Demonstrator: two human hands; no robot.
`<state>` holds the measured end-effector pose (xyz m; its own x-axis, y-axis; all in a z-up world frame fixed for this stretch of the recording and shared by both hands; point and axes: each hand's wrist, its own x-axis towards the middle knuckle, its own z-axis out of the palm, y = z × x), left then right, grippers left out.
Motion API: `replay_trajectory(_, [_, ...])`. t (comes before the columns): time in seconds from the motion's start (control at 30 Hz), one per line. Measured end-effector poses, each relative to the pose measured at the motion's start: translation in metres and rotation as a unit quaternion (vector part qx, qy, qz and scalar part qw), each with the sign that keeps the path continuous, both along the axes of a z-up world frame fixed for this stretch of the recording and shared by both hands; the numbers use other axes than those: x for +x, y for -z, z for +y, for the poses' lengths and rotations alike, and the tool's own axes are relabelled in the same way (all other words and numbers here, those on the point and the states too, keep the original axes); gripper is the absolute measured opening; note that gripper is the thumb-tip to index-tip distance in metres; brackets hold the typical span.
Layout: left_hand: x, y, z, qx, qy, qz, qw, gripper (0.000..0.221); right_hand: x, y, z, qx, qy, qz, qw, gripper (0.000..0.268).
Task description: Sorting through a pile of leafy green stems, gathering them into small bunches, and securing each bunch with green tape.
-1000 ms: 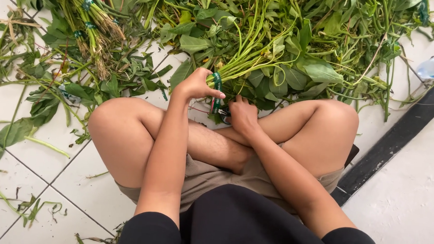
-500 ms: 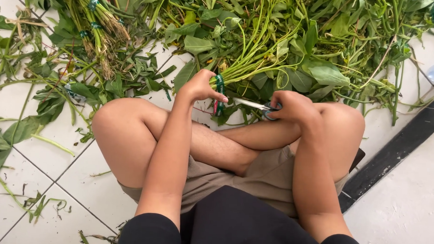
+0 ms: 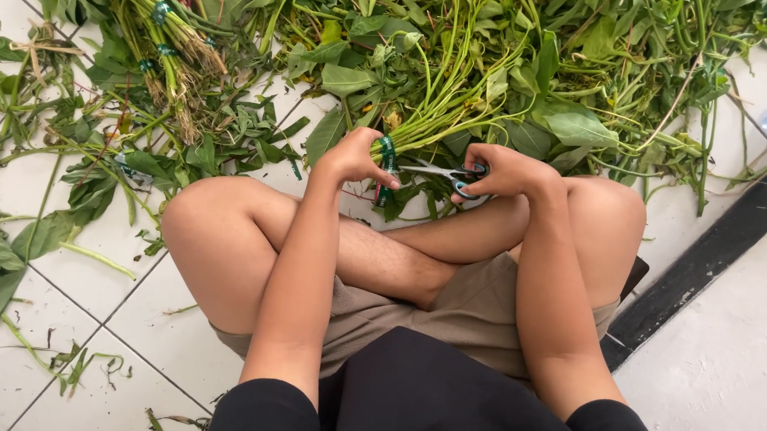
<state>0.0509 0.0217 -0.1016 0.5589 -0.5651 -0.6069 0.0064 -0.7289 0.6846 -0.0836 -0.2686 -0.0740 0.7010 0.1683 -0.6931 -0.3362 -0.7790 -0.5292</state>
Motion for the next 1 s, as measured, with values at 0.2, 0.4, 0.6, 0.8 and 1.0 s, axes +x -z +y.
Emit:
replay_trajectory(0.2, [-0.007, -0.01, -0.002, 0.014, 0.01, -0.008, 1.0, 0.062, 0.011, 0.006, 0.007, 0.023, 0.011, 0.018, 1.0, 0.048])
replay_trajectory(0.4, [-0.016, -0.025, -0.002, 0.032, 0.043, -0.031, 0.998, 0.113, 0.026, 0.022, 0.018, 0.063, 0.02, 0.02, 0.998, 0.046])
replay_trajectory(0.6, [-0.015, -0.02, -0.002, 0.044, 0.051, -0.04, 0.997, 0.117, 0.039, 0.026, 0.03, 0.091, -0.004, 0.003, 0.996, 0.042])
replay_trajectory(0.8, [-0.014, -0.022, -0.001, 0.078, 0.052, -0.07, 0.993, 0.097, 0.047, 0.024, 0.035, 0.089, -0.004, 0.007, 0.996, 0.042])
replay_trajectory(1.0, [-0.013, -0.022, -0.004, 0.097, 0.062, -0.091, 0.989, 0.09, 0.047, 0.024, 0.039, 0.123, 0.013, 0.012, 0.992, 0.039])
